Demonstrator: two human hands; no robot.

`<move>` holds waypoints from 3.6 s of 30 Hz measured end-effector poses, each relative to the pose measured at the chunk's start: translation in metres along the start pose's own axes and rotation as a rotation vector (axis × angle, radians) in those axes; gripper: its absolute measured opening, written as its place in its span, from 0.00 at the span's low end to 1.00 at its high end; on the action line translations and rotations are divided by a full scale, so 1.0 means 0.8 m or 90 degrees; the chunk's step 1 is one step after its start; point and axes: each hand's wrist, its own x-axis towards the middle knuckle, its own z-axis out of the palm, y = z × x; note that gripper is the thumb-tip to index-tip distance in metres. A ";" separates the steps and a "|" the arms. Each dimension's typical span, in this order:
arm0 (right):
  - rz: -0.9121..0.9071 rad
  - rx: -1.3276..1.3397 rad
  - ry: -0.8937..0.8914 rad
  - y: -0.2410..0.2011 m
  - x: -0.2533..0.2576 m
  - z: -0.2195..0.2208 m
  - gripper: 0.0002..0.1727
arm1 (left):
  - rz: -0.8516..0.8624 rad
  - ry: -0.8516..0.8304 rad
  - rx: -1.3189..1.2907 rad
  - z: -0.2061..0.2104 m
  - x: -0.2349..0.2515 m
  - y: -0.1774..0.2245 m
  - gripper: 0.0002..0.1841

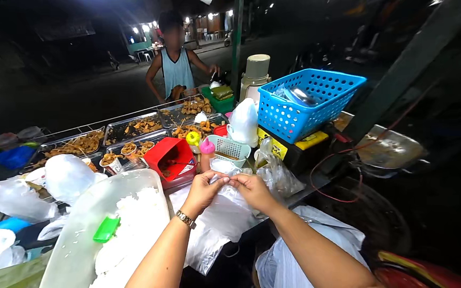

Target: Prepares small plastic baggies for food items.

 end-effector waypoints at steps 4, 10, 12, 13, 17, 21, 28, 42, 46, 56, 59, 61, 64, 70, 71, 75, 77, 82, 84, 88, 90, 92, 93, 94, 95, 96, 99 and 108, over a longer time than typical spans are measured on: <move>0.002 -0.011 -0.001 -0.007 -0.002 0.006 0.18 | -0.013 0.027 0.003 0.005 -0.001 -0.002 0.07; 0.082 0.151 0.069 -0.002 0.009 -0.005 0.15 | -0.021 -0.084 -0.278 0.009 -0.014 0.010 0.05; 0.156 0.422 0.109 0.001 0.014 -0.014 0.14 | -0.046 -0.123 -0.345 0.007 -0.017 0.014 0.05; 0.191 0.560 0.108 -0.001 0.014 -0.022 0.16 | -0.060 -0.129 -0.360 0.007 -0.017 0.015 0.07; 0.088 0.606 -0.009 0.010 0.011 -0.055 0.18 | -0.003 -0.084 -0.306 -0.007 -0.010 0.021 0.09; -0.025 0.030 -0.070 0.005 0.025 -0.077 0.15 | 0.157 -0.067 0.174 -0.025 0.000 0.011 0.13; 0.263 0.043 -0.101 0.042 0.074 -0.012 0.18 | -0.236 -0.072 0.060 -0.002 0.021 -0.016 0.31; 0.115 0.169 0.006 0.075 0.049 0.046 0.45 | -0.381 0.010 -0.006 0.011 0.030 -0.040 0.14; 0.160 0.164 0.023 0.111 0.023 0.068 0.40 | -0.306 -0.011 0.211 -0.006 0.024 -0.025 0.15; -0.105 0.076 0.161 0.019 0.026 -0.009 0.26 | 0.025 0.109 -0.100 -0.012 0.001 0.014 0.18; -0.085 0.075 0.082 -0.002 0.018 -0.001 0.16 | 0.056 0.048 -0.126 -0.006 -0.003 0.012 0.13; -0.075 0.051 0.096 -0.005 0.016 0.003 0.09 | 0.033 0.027 -0.119 -0.008 -0.004 0.013 0.13; -0.074 0.019 0.093 -0.006 0.014 0.003 0.12 | 0.004 0.042 -0.084 -0.006 -0.002 0.009 0.06; -0.028 0.054 0.087 -0.012 0.012 0.004 0.14 | 0.009 0.018 -0.171 0.013 -0.009 0.010 0.07; -0.005 0.086 0.097 -0.013 0.014 0.002 0.13 | 0.007 -0.008 -0.208 0.015 -0.013 0.012 0.03; 0.183 0.559 0.105 -0.025 0.019 -0.017 0.17 | -0.021 -0.087 -0.362 0.016 -0.022 0.026 0.07; 0.194 0.681 0.078 -0.024 0.019 -0.031 0.20 | -0.004 -0.067 -0.353 0.004 -0.019 0.030 0.09; -0.014 0.205 -0.031 -0.016 0.020 -0.068 0.13 | 0.171 -0.003 0.049 -0.031 -0.004 0.023 0.12; 0.002 -0.060 -0.032 -0.031 0.026 -0.066 0.15 | 0.171 -0.011 0.294 -0.025 -0.001 0.022 0.15; 0.159 -0.134 -0.082 -0.026 0.061 -0.044 0.24 | -0.086 -0.063 0.234 -0.011 0.012 0.006 0.29; 0.235 -0.037 -0.081 0.016 0.073 -0.015 0.21 | -0.203 -0.064 0.121 -0.008 0.020 -0.018 0.32; 0.355 0.088 -0.076 0.062 0.068 0.019 0.14 | -0.311 -0.036 0.075 0.001 0.024 -0.035 0.26; 0.425 0.139 -0.083 0.077 0.063 0.029 0.14 | -0.354 -0.026 0.074 0.005 0.027 -0.040 0.22; 0.466 0.186 -0.070 0.085 0.058 0.035 0.14 | -0.382 -0.018 0.079 0.008 0.030 -0.041 0.19; 0.478 0.208 -0.058 0.086 0.056 0.035 0.15 | -0.395 -0.011 0.082 0.009 0.033 -0.041 0.18; 0.461 0.205 -0.060 0.083 0.053 0.030 0.15 | -0.401 0.000 0.080 0.009 0.033 -0.040 0.18; 0.306 0.159 -0.131 0.070 0.045 0.005 0.29 | -0.410 0.001 0.079 0.008 0.033 -0.040 0.18; 0.146 0.126 0.070 0.114 0.024 0.071 0.41 | -0.289 -0.004 0.283 0.001 0.028 -0.028 0.18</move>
